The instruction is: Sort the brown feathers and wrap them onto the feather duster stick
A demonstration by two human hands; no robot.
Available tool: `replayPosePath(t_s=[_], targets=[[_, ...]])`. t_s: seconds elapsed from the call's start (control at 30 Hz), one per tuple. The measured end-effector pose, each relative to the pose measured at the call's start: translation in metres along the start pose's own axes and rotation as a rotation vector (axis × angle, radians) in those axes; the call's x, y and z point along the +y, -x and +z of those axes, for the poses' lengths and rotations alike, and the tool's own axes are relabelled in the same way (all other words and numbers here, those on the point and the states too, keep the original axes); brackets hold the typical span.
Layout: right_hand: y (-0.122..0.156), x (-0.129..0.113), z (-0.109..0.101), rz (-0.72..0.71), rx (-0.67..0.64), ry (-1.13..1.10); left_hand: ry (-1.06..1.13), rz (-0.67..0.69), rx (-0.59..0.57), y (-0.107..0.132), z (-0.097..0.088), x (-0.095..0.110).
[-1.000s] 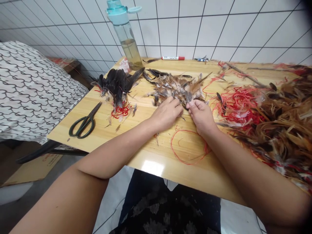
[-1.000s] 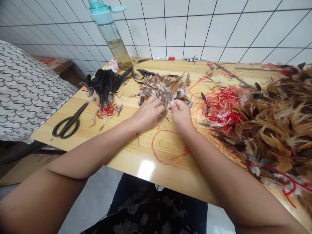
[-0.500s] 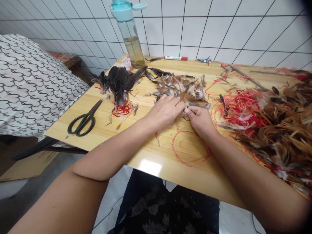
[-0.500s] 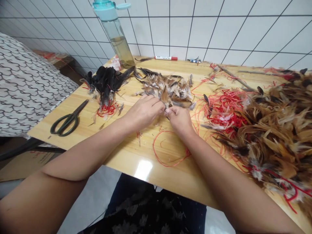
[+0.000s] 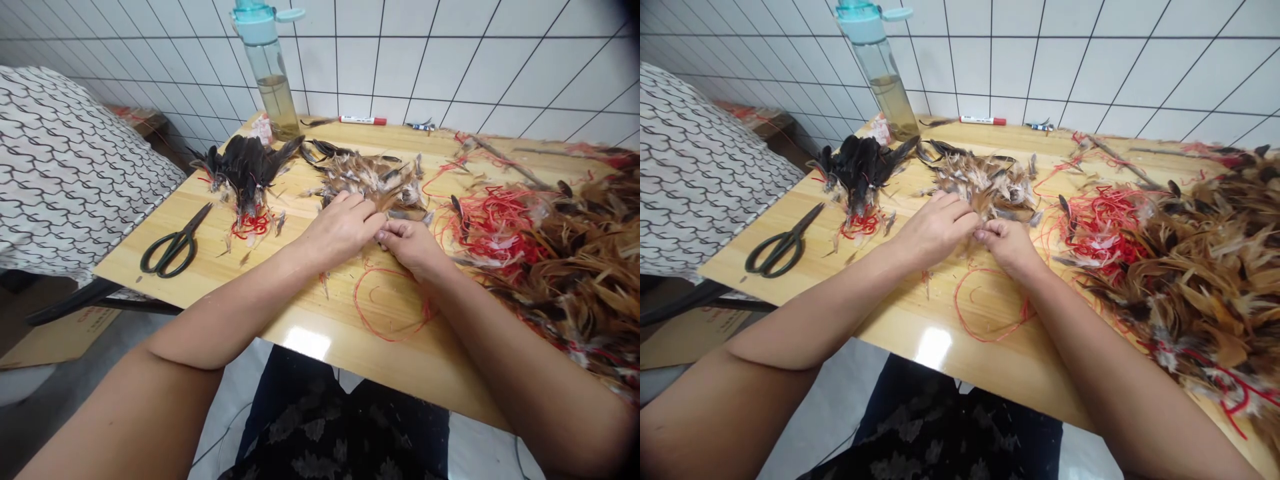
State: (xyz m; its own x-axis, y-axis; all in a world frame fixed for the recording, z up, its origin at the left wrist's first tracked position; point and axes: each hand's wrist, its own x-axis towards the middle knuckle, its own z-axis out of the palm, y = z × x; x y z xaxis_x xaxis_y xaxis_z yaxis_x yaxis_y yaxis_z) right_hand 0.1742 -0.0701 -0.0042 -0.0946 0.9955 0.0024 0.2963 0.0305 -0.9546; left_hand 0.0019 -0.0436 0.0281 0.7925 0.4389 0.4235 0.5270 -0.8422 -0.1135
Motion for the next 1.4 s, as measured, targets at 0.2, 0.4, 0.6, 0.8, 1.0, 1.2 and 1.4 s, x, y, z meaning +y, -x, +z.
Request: replayPosePath(t_s=[0.2, 0.4, 0.6, 0.8, 1.0, 1.2, 1.4], targets=[[0.000, -0.004, -0.001, 0.079, 0.096, -0.181, 0.047, -0.293, 0.305, 0.006, -0.020, -0.020], [-0.002, 0.000, -0.001, 0.085, 0.193, -0.223, 0.055, -0.489, 0.282, 0.019, -0.006, -0.063], [-0.003, 0.005, 0.002, 0.059, 0.253, -0.205, 0.210, -0.484, -0.023, 0.019, 0.005, -0.075], [-0.001, 0.006, 0.003, 0.010, 0.258, -0.158, 0.269, -0.369, -0.232, 0.017, 0.004, -0.067], [0.001, 0.004, 0.004, -0.032, 0.263, -0.045, 0.290, -0.272, -0.215, 0.013, 0.001, -0.059], [0.000, 0.005, 0.005, -0.034, 0.287, 0.146, 0.386, -0.206, -0.185, 0.009, -0.014, -0.044], [-0.001, 0.006, 0.008, -0.108, 0.255, 0.244, 0.319, -0.066, -0.089, 0.005, -0.008, -0.033]])
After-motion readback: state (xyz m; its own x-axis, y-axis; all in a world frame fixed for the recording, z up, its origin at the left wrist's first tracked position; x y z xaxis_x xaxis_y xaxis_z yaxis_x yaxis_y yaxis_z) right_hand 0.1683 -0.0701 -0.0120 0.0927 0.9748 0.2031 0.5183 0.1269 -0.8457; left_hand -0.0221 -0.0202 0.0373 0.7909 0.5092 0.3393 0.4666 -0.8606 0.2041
